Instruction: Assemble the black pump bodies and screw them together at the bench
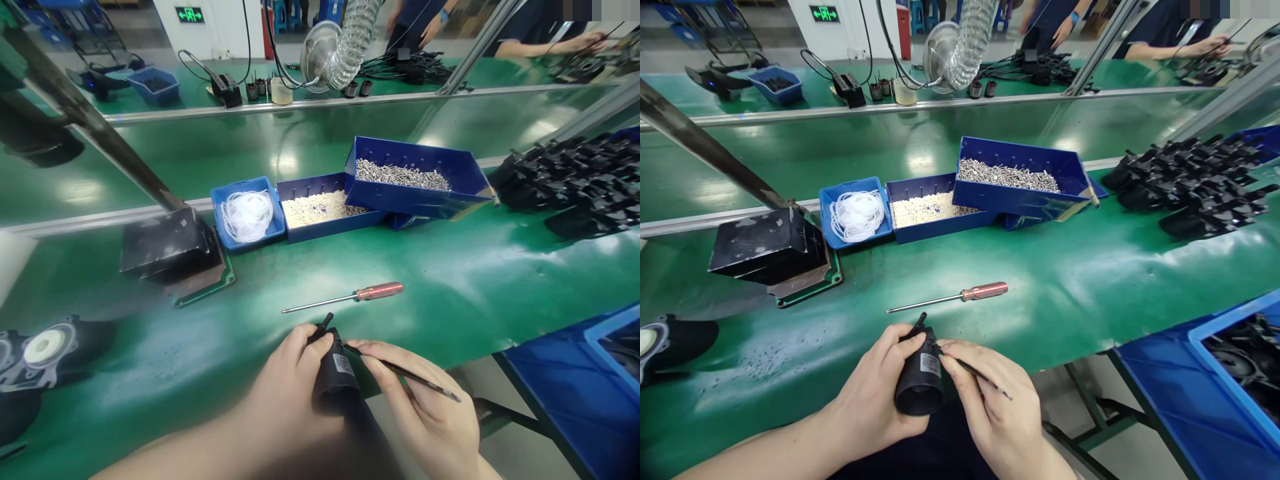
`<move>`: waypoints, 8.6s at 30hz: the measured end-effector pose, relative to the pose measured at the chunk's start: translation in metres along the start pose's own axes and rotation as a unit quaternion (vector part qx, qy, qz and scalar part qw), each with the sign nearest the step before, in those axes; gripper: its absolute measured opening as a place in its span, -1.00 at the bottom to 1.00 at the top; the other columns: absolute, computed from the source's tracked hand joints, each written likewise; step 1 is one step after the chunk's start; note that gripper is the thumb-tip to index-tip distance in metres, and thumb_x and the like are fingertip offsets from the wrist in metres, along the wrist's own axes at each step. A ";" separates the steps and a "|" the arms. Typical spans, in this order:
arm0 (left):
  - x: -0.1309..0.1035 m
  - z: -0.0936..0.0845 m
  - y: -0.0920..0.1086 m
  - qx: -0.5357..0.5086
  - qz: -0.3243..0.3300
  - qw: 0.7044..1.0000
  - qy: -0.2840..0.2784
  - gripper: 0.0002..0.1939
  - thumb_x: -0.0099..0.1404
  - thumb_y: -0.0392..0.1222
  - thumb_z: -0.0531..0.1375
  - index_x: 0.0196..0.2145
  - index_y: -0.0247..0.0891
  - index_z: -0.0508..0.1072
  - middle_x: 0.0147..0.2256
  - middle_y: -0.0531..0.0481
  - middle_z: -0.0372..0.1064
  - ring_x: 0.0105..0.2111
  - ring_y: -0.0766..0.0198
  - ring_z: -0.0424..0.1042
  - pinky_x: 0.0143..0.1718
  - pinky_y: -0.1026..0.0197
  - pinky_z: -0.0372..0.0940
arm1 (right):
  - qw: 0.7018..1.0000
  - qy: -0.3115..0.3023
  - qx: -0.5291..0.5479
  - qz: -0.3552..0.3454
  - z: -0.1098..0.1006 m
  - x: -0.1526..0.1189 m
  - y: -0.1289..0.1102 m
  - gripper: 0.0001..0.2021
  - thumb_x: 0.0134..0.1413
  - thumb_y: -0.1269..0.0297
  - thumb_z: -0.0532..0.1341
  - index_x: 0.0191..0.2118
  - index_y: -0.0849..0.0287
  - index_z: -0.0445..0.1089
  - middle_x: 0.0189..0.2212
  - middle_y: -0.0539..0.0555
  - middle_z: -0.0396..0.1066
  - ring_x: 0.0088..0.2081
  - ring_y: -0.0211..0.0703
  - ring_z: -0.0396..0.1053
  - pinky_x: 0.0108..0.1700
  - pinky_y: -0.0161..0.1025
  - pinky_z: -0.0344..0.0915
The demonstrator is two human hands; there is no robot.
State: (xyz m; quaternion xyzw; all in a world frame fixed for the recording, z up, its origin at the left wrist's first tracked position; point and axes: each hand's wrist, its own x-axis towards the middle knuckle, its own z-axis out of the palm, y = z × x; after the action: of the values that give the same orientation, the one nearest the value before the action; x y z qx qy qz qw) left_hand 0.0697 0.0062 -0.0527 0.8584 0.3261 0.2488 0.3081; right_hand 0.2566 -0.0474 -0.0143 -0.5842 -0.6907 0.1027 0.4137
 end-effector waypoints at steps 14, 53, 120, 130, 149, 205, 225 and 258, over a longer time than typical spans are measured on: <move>-0.004 0.008 -0.003 -0.036 -0.006 0.999 0.027 -0.12 -0.04 -0.32 0.27 0.22 -0.17 0.02 -0.03 -0.18 0.16 -0.09 0.00 0.38 -0.23 -0.02 0.43 | 0.995 0.036 0.042 0.082 0.005 0.000 0.003 -0.81 0.25 0.47 0.19 -0.15 0.07 0.51 -0.24 -0.05 0.59 -0.22 -0.24 0.56 -0.13 -0.38 0.47; -0.006 0.011 -0.004 -0.008 0.027 0.998 0.051 -0.11 -0.07 -0.33 0.26 0.21 -0.20 0.03 -0.07 -0.18 0.17 -0.15 0.05 0.37 -0.29 0.04 0.43 | 0.992 0.038 0.024 -0.116 0.014 -0.020 -0.002 -0.66 0.11 0.68 0.20 0.01 0.36 0.42 -0.10 0.26 0.55 -0.03 -0.04 0.52 -0.04 -0.20 0.53; -0.009 0.013 -0.008 -0.018 0.036 0.997 0.067 -0.13 -0.08 -0.32 0.27 0.20 -0.23 0.04 -0.10 -0.16 0.17 -0.14 0.03 0.35 -0.27 0.02 0.42 | 0.989 0.055 0.012 -0.136 0.015 -0.021 -0.005 -0.56 0.09 0.70 0.20 0.09 0.28 0.40 -0.10 0.27 0.55 -0.03 0.02 0.52 -0.11 -0.13 0.58; -0.009 0.011 -0.006 -0.026 0.036 0.998 0.047 -0.12 -0.02 -0.25 0.32 0.20 -0.23 0.02 -0.10 -0.17 0.17 -0.16 0.03 0.36 -0.28 0.00 0.43 | 0.982 -0.018 -0.106 -0.157 0.010 -0.028 -0.013 -0.62 0.18 0.60 0.14 0.11 0.48 0.36 -0.01 0.38 0.48 0.08 0.07 0.43 0.03 -0.08 0.50; -0.010 0.014 -0.005 -0.014 0.034 0.998 0.057 -0.17 0.02 -0.21 0.30 0.20 -0.25 0.02 -0.11 -0.18 0.17 -0.16 0.03 0.37 -0.30 0.02 0.44 | 0.981 -0.002 -0.079 -0.178 0.015 -0.030 -0.012 -0.64 0.17 0.65 0.12 0.09 0.55 0.37 0.01 0.44 0.45 0.14 0.12 0.37 0.02 -0.03 0.49; -0.011 0.016 -0.011 -0.017 0.043 0.997 0.064 -0.18 -0.01 -0.21 0.26 0.18 -0.26 0.03 -0.08 -0.22 0.17 -0.14 -0.03 0.39 -0.25 -0.06 0.47 | 0.979 -0.052 -0.090 -0.177 0.012 -0.040 -0.004 -0.55 0.22 0.62 0.08 0.22 0.43 0.28 0.11 0.37 0.39 0.13 0.14 0.39 0.00 -0.02 0.52; -0.013 0.016 -0.012 -0.017 0.042 0.997 0.059 -0.17 0.00 -0.20 0.29 0.19 -0.29 0.04 -0.09 -0.22 0.17 -0.14 -0.03 0.38 -0.26 -0.03 0.46 | 0.998 0.018 -0.023 -0.058 0.013 -0.022 -0.009 -0.61 0.10 0.66 0.24 0.01 0.20 0.48 -0.11 0.10 0.57 -0.14 -0.09 0.57 -0.08 -0.23 0.56; -0.011 0.014 -0.010 -0.042 0.038 0.997 0.051 -0.14 -0.04 -0.29 0.28 0.21 -0.26 0.04 -0.07 -0.21 0.17 -0.15 0.04 0.36 -0.28 0.01 0.43 | 0.993 0.051 0.100 -0.035 0.017 -0.027 -0.005 -0.58 0.06 0.74 0.22 0.02 0.28 0.44 -0.09 0.17 0.55 -0.09 -0.07 0.54 -0.11 -0.18 0.54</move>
State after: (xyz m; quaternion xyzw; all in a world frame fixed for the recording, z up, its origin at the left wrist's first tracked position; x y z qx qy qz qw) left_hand 0.0672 -0.0010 -0.0721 0.8426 0.2980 0.3175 0.3168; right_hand 0.2407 -0.0675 -0.0340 -0.5200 -0.6747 0.1273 0.5080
